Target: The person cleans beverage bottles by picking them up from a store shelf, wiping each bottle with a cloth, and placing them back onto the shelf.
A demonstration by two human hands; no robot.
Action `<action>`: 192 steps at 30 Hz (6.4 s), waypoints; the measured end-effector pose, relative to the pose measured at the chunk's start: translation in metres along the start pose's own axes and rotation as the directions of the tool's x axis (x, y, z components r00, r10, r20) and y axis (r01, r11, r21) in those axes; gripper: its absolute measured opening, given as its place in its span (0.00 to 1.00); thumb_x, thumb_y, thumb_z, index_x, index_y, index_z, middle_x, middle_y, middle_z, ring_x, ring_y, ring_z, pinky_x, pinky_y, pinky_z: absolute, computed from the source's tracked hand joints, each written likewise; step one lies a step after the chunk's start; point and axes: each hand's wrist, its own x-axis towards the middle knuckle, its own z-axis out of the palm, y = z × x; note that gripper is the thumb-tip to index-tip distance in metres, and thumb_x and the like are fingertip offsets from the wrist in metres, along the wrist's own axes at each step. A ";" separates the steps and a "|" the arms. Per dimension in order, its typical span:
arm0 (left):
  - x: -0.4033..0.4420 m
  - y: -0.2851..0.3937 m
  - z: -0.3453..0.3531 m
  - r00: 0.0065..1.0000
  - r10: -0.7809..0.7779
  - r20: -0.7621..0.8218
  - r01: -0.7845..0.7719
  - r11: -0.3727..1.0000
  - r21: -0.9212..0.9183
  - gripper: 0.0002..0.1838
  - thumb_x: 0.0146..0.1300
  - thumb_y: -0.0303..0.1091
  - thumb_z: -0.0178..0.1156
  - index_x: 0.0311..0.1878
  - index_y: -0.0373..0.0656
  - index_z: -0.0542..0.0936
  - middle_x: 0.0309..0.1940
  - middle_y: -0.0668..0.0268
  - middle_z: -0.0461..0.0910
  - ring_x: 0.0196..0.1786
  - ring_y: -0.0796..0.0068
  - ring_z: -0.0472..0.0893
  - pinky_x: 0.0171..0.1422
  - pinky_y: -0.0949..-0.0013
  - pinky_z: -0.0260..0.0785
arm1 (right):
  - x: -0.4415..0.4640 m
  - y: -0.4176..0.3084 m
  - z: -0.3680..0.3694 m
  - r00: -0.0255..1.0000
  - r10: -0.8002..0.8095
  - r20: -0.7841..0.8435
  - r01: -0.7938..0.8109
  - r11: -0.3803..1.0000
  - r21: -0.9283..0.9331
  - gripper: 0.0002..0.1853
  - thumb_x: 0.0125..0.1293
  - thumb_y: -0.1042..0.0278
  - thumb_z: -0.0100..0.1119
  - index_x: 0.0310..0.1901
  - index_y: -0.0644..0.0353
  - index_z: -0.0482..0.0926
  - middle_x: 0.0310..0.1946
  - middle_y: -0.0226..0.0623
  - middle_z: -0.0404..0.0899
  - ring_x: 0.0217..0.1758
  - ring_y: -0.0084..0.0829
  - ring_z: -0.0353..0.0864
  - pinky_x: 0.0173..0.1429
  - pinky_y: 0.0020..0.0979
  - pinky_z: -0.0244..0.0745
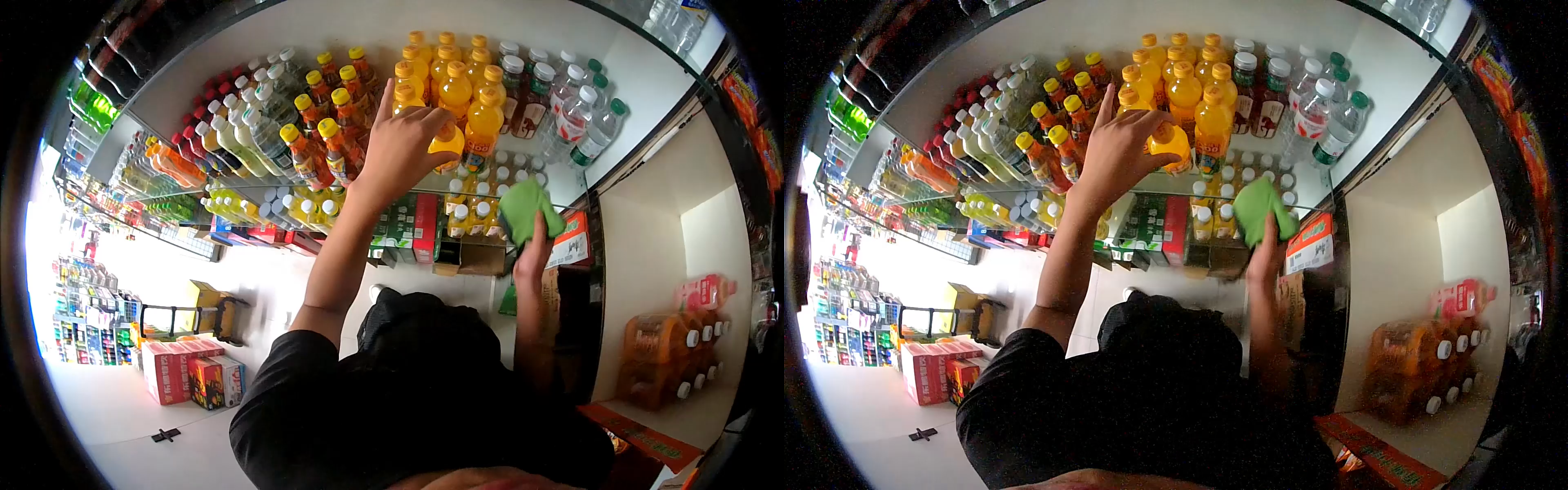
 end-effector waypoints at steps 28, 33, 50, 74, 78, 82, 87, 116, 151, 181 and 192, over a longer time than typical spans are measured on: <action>-0.013 0.009 0.029 0.985 -0.150 -0.085 0.146 0.988 -0.059 0.37 0.64 0.47 0.66 0.72 0.42 0.65 0.47 0.53 0.85 0.55 0.55 0.82 0.82 0.50 0.51 | 0.119 0.030 0.110 0.955 0.033 0.295 0.112 0.880 -0.461 0.24 0.73 0.55 0.58 0.58 0.69 0.76 0.51 0.39 0.82 0.49 0.31 0.79 0.55 0.35 0.71; -0.018 0.015 0.036 0.961 -0.253 -0.109 0.255 0.967 -0.004 0.41 0.60 0.48 0.69 0.72 0.43 0.64 0.51 0.60 0.84 0.55 0.61 0.82 0.74 0.51 0.54 | 0.121 0.030 0.109 0.926 0.018 0.378 0.127 0.926 -0.355 0.26 0.72 0.55 0.59 0.61 0.70 0.73 0.54 0.42 0.80 0.54 0.32 0.77 0.58 0.36 0.71; -0.087 0.014 0.089 0.989 -0.021 -0.145 -0.048 0.889 -0.456 0.39 0.44 0.30 0.79 0.63 0.40 0.74 0.60 0.54 0.79 0.65 0.53 0.77 0.72 0.54 0.68 | -0.055 0.015 -0.022 0.974 -0.099 -0.203 0.098 0.995 -0.016 0.31 0.72 0.54 0.60 0.69 0.62 0.66 0.66 0.41 0.71 0.67 0.40 0.72 0.68 0.43 0.69; -0.141 0.060 0.068 0.612 -0.242 0.753 0.329 -0.788 -0.521 0.40 0.74 0.70 0.37 0.68 0.44 0.73 0.58 0.58 0.79 0.59 0.62 0.80 0.67 0.59 0.72 | -0.106 -0.077 0.066 0.241 -0.136 0.961 0.883 0.441 -0.159 0.27 0.63 0.57 0.61 0.65 0.50 0.78 0.75 0.39 0.64 0.80 0.51 0.57 0.81 0.52 0.51; -0.144 0.062 0.072 0.539 -0.221 0.813 0.379 -0.798 -0.469 0.38 0.76 0.67 0.35 0.68 0.43 0.73 0.60 0.57 0.79 0.60 0.61 0.80 0.68 0.58 0.72 | -0.095 -0.070 0.060 0.255 -0.125 0.959 0.884 0.432 -0.179 0.29 0.65 0.58 0.59 0.68 0.51 0.74 0.76 0.39 0.62 0.81 0.50 0.55 0.81 0.53 0.50; -0.146 0.082 0.067 0.557 -0.314 0.769 0.533 -0.574 -0.621 0.34 0.79 0.59 0.35 0.74 0.42 0.64 0.66 0.58 0.74 0.62 0.63 0.79 0.67 0.58 0.73 | -0.084 -0.058 0.077 0.499 -0.306 0.811 0.748 0.625 -0.224 0.25 0.70 0.60 0.56 0.68 0.51 0.75 0.77 0.37 0.62 0.83 0.48 0.51 0.82 0.53 0.46; -0.150 0.056 0.066 0.666 -0.229 0.710 0.223 -0.847 -0.483 0.36 0.77 0.64 0.36 0.66 0.41 0.73 0.55 0.57 0.80 0.57 0.64 0.81 0.69 0.62 0.70 | -0.108 -0.068 0.070 0.301 -0.183 0.936 0.855 0.486 -0.180 0.24 0.68 0.59 0.57 0.66 0.47 0.78 0.76 0.33 0.64 0.83 0.47 0.51 0.82 0.57 0.44; -0.120 0.030 0.014 0.789 -0.412 0.455 0.069 -0.677 -0.733 0.45 0.70 0.76 0.34 0.62 0.40 0.73 0.54 0.51 0.80 0.52 0.52 0.82 0.59 0.49 0.77 | -0.135 -0.029 0.051 0.347 0.679 0.647 -0.933 0.318 0.167 0.25 0.76 0.52 0.52 0.67 0.60 0.71 0.61 0.40 0.78 0.62 0.38 0.79 0.67 0.43 0.75; -0.118 0.061 0.024 0.672 -0.608 0.423 -0.010 -0.579 -0.815 0.34 0.74 0.66 0.43 0.52 0.41 0.76 0.46 0.58 0.81 0.50 0.63 0.82 0.61 0.59 0.74 | -0.116 -0.066 0.074 0.328 -0.317 0.890 0.877 0.452 -0.162 0.30 0.68 0.70 0.61 0.71 0.61 0.68 0.74 0.54 0.61 0.75 0.56 0.65 0.77 0.45 0.61; -0.145 0.071 0.029 0.639 -0.438 0.633 0.216 -0.687 -0.694 0.31 0.79 0.58 0.40 0.70 0.42 0.66 0.65 0.58 0.73 0.66 0.64 0.75 0.73 0.58 0.66 | -0.106 -0.058 0.084 0.356 -0.239 0.904 0.844 0.498 -0.201 0.37 0.58 0.64 0.67 0.72 0.54 0.68 0.76 0.45 0.59 0.81 0.54 0.54 0.80 0.59 0.47; -0.142 0.049 0.033 0.597 -0.562 0.573 0.226 -0.567 -0.792 0.34 0.75 0.66 0.43 0.69 0.48 0.68 0.59 0.62 0.77 0.62 0.63 0.76 0.71 0.52 0.66 | -0.114 0.000 0.046 0.392 -0.338 0.855 0.791 0.599 -0.126 0.34 0.65 0.66 0.65 0.72 0.60 0.67 0.76 0.54 0.56 0.80 0.55 0.56 0.79 0.50 0.53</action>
